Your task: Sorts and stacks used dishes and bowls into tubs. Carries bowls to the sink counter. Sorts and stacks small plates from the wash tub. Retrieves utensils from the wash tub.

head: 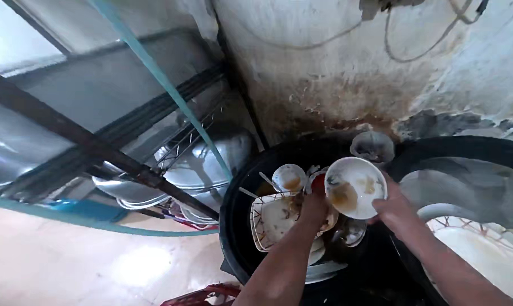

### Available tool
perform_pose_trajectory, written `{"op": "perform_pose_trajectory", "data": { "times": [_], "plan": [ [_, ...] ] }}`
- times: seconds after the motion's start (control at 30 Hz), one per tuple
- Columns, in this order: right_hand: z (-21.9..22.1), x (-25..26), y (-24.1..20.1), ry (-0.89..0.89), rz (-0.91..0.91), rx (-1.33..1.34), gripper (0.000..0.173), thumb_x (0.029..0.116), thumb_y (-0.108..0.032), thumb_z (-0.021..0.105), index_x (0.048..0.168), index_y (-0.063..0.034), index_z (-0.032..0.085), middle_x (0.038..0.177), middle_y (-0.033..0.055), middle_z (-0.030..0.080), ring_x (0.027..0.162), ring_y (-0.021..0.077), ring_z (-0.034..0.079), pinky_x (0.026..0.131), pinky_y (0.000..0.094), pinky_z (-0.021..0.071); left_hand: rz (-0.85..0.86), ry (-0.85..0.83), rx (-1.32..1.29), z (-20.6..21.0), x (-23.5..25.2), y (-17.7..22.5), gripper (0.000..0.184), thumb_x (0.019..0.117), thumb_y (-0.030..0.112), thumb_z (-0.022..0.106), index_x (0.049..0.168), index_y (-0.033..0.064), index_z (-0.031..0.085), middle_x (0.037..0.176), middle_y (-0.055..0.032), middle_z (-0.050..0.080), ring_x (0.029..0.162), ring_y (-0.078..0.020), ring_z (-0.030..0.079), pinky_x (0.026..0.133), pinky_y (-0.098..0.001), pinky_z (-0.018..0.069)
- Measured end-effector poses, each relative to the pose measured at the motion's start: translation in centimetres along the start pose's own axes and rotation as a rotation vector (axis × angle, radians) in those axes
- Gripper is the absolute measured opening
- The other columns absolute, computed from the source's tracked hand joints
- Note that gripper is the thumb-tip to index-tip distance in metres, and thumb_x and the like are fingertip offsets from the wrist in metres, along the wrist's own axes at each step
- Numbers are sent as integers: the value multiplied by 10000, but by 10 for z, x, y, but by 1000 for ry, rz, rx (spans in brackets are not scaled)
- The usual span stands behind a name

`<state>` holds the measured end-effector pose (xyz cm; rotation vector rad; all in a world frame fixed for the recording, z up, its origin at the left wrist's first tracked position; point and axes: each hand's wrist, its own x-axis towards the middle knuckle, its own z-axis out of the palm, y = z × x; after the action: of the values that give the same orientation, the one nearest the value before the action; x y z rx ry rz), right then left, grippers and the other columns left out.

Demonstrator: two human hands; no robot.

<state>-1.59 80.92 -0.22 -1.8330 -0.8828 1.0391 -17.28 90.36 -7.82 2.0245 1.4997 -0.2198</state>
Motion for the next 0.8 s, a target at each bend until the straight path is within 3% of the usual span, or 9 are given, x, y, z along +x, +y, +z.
{"op": "perform_pose_trajectory", "data": {
  "times": [0.1, 0.17, 0.23, 0.3, 0.37, 0.5, 0.57, 0.63, 0.8],
  "plan": [
    [9, -4, -12, 25, -246, -324, 817, 941, 98, 507, 1617, -308, 295, 1582, 86, 445, 1217, 328, 636, 923, 605, 545, 193, -52, 148, -9, 4, 11, 371, 1054, 182, 553, 1367, -11, 597, 1367, -243, 607, 1295, -423, 562, 1094, -579, 438],
    [-3, -5, -3, 99, -436, -393, 756, 929, 102, 511, 1597, -218, 357, 1603, 109, 413, 1226, 347, 630, 908, 600, 556, 293, -142, 198, -21, 13, 7, 386, 1057, 167, 551, 1412, 17, 568, 1385, -250, 593, 1280, -445, 570, 1074, -613, 445],
    [-29, -9, 14, 201, -534, -379, 723, 899, 128, 525, 1565, -124, 404, 1547, 179, 465, 1209, 370, 632, 906, 604, 556, 359, -236, 144, -36, 12, -13, 329, 1068, 199, 548, 1263, -41, 660, 1260, -278, 651, 1211, -444, 609, 1060, -622, 439],
    [-65, -16, 34, 290, -474, -374, 740, 894, 135, 527, 1575, -120, 391, 1546, 198, 462, 1249, 388, 605, 943, 634, 526, 339, -253, 104, -52, 6, -45, 385, 1083, 280, 524, 1182, -47, 700, 1194, -266, 678, 1178, -420, 627, 1058, -609, 440],
    [-102, -25, 63, 338, -366, -375, 752, 903, 127, 515, 1593, -119, 345, 1546, 230, 440, 1262, 427, 578, 944, 669, 500, 138, -166, 102, -62, -3, -82, 390, 1074, 299, 543, 1205, -36, 692, 1225, -274, 668, 1192, -436, 622, 1045, -627, 447],
    [-141, -36, 118, 375, -165, -356, 817, 882, 157, 470, 1621, -120, 260, 1567, 259, 384, 1221, 487, 572, 825, 705, 515, -326, 56, 136, -62, -15, -144, 463, 1006, 167, 617, 1430, -1, 538, 1505, -247, 484, 1382, -447, 470, 1103, -631, 410],
    [-142, -39, 124, 379, -138, -388, 818, 878, 162, 469, 1621, -106, 256, 1586, 259, 355, 1271, 495, 537, 861, 713, 499, -365, 105, 64, -61, -14, -156, 491, 994, 128, 624, 1452, -8, 511, 1530, -254, 456, 1372, -446, 485, 1105, -611, 420],
    [-139, -36, 126, 378, -147, -418, 810, 882, 185, 488, 1614, -91, 279, 1603, 259, 338, 1332, 501, 498, 933, 723, 475, -355, 158, -12, -60, -11, -159, 454, 1000, 130, 611, 1431, 8, 541, 1437, -266, 543, 1309, -443, 546, 1076, -612, 447],
    [-135, -27, 129, 430, 42, -186, 841, 904, 159, 466, 1622, -227, 262, 1447, 279, 498, 1002, 468, 647, 675, 649, 535, -375, 209, -92, -63, -4, -147, 424, 1044, 170, 540, 1444, 27, 538, 1361, -282, 596, 1272, -452, 574, 1056, -630, 446]
  ]
}}
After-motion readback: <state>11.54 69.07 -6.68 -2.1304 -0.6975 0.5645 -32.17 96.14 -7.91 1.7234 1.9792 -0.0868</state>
